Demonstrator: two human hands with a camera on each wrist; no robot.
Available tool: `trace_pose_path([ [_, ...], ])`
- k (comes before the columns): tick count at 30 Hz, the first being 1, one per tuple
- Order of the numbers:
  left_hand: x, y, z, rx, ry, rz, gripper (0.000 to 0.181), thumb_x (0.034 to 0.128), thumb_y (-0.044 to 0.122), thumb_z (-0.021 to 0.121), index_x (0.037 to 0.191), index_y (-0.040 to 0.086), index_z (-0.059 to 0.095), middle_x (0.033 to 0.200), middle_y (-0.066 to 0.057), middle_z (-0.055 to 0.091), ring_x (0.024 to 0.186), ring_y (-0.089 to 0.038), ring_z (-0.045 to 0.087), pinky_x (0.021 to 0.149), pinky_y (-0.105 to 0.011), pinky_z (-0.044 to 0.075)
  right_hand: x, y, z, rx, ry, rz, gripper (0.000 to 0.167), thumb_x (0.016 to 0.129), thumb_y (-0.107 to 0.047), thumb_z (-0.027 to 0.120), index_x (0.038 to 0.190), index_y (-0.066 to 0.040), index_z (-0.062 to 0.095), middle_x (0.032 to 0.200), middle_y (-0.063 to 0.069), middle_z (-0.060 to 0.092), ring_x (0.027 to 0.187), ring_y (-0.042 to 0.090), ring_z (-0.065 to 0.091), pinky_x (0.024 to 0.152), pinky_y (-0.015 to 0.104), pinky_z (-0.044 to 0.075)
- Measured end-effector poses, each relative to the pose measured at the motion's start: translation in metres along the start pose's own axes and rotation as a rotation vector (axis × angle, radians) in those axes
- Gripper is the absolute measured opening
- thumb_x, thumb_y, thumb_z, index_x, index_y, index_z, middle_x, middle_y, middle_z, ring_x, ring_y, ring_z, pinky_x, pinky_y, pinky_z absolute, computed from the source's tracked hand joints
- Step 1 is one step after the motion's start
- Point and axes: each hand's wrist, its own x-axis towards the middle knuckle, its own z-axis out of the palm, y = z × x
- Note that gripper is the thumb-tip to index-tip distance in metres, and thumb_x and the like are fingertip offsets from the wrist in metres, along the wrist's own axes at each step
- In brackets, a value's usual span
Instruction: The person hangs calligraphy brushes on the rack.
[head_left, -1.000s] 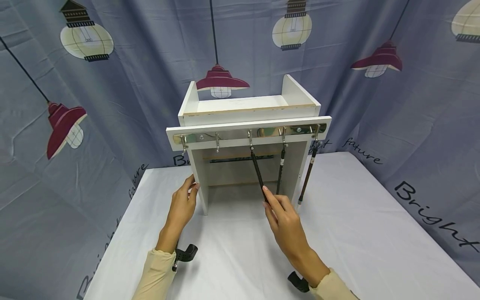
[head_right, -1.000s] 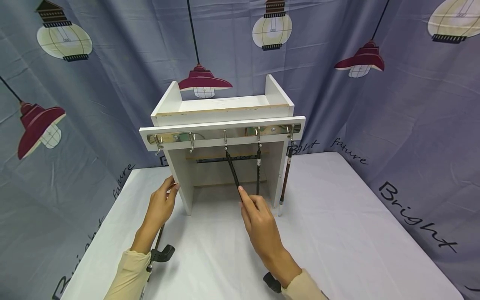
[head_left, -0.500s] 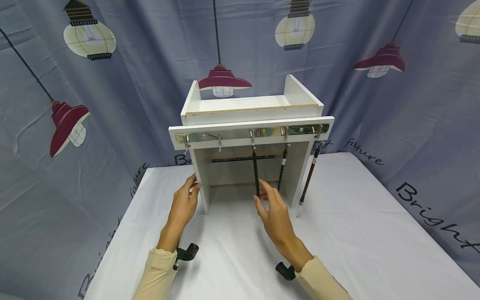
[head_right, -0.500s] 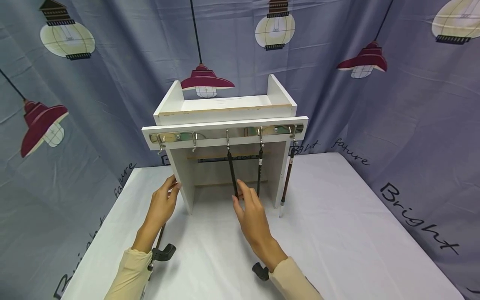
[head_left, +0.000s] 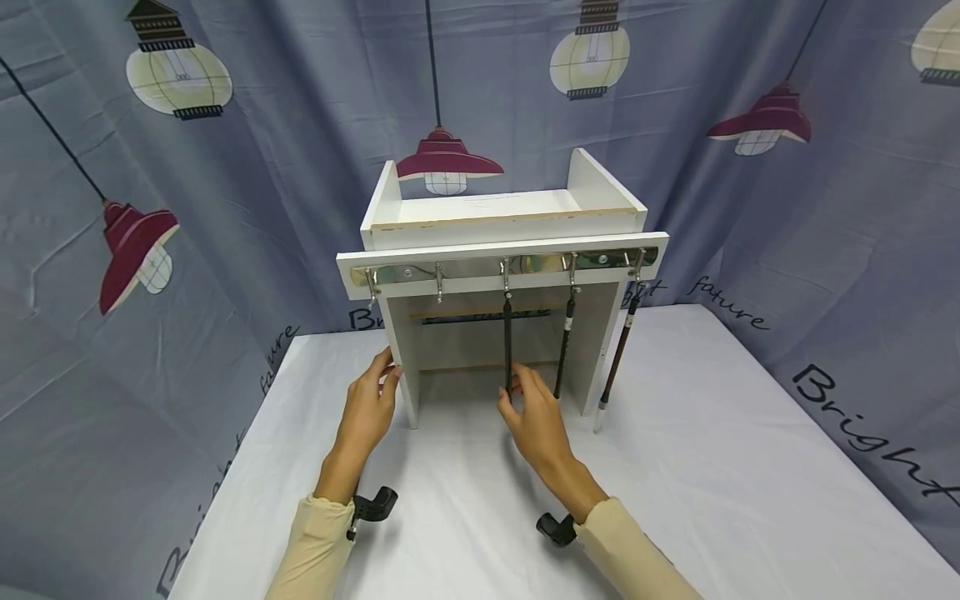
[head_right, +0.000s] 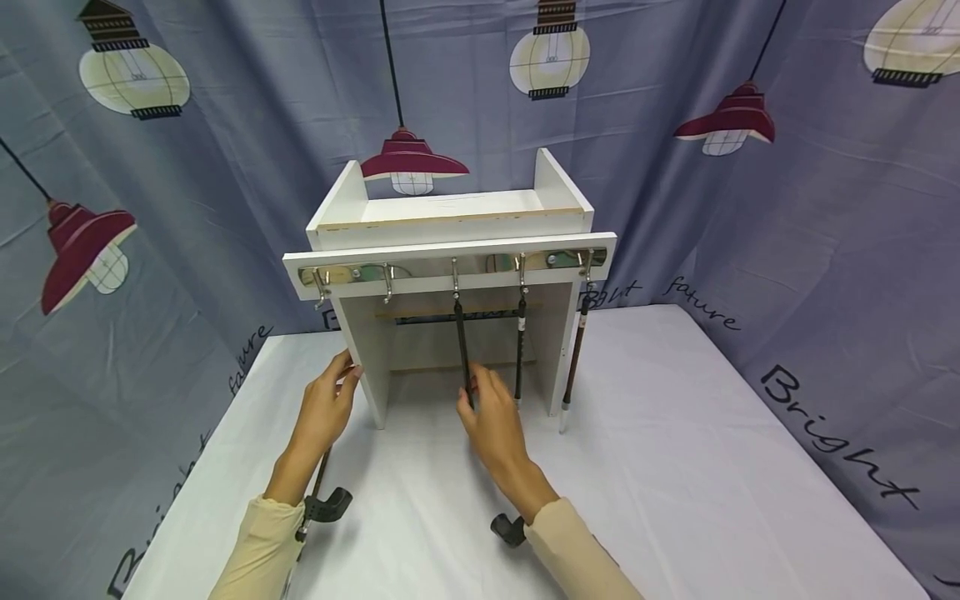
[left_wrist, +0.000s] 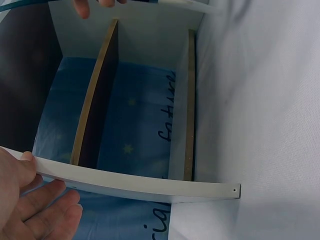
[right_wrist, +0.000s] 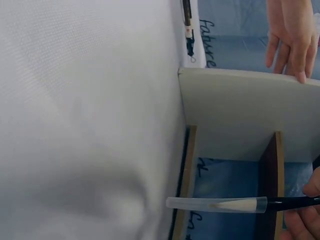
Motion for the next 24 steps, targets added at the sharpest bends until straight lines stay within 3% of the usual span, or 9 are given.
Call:
trace_pose_path([
  [6, 0.0, 0.0, 0.0, 0.005, 0.0, -0.002, 0.045, 0.1135, 0.021, 0.051, 0.156, 0.008, 0.049, 0.149, -0.018, 0.061, 0.135, -0.037, 0.061, 0.104, -0.055, 0.055, 0.0, -0.001, 0.006, 0.031, -0.029, 0.039, 0.042, 0.1, -0.008, 0.071, 0.14, -0.002, 0.06, 0.113, 0.012, 0.068, 0.106, 0.03, 0.069, 0.088, 0.045, 0.06],
  [12, 0.0, 0.0, 0.001, 0.007, -0.002, -0.001, 0.044, 0.1136, 0.02, 0.051, 0.156, 0.008, 0.049, 0.149, -0.018, 0.061, 0.135, -0.037, 0.061, 0.104, -0.056, 0.055, -0.004, -0.01, -0.004, 0.006, -0.077, 0.081, 0.057, 0.1, -0.017, 0.076, 0.149, -0.003, 0.051, 0.126, 0.016, 0.065, 0.119, 0.036, 0.066, 0.095, 0.05, 0.059],
  [18, -0.001, 0.0, 0.001, 0.011, -0.001, 0.0, 0.044, 0.1135, 0.02, 0.051, 0.156, 0.008, 0.049, 0.147, -0.019, 0.063, 0.134, -0.038, 0.062, 0.103, -0.056, 0.056, -0.009, -0.017, -0.041, -0.022, -0.055, 0.082, 0.065, 0.095, -0.021, 0.082, 0.151, -0.007, 0.051, 0.125, 0.014, 0.064, 0.116, 0.032, 0.064, 0.095, 0.05, 0.058],
  [21, 0.0, 0.0, 0.0, 0.009, -0.001, -0.004, 0.043, 0.1136, 0.02, 0.051, 0.155, 0.009, 0.05, 0.146, -0.019, 0.063, 0.134, -0.037, 0.061, 0.104, -0.056, 0.055, -0.012, -0.016, -0.066, -0.038, 0.016, 0.024, 0.053, 0.094, -0.018, 0.084, 0.139, -0.006, 0.06, 0.115, 0.013, 0.067, 0.106, 0.03, 0.067, 0.09, 0.049, 0.059],
  [24, 0.0, 0.0, -0.001, 0.013, -0.006, -0.007, 0.043, 0.1136, 0.02, 0.051, 0.156, 0.009, 0.05, 0.146, -0.019, 0.063, 0.135, -0.038, 0.061, 0.104, -0.056, 0.055, -0.014, -0.011, -0.093, -0.059, 0.133, -0.016, 0.033, 0.094, -0.015, 0.083, 0.12, -0.005, 0.066, 0.105, 0.009, 0.07, 0.097, 0.025, 0.069, 0.088, 0.04, 0.059],
])
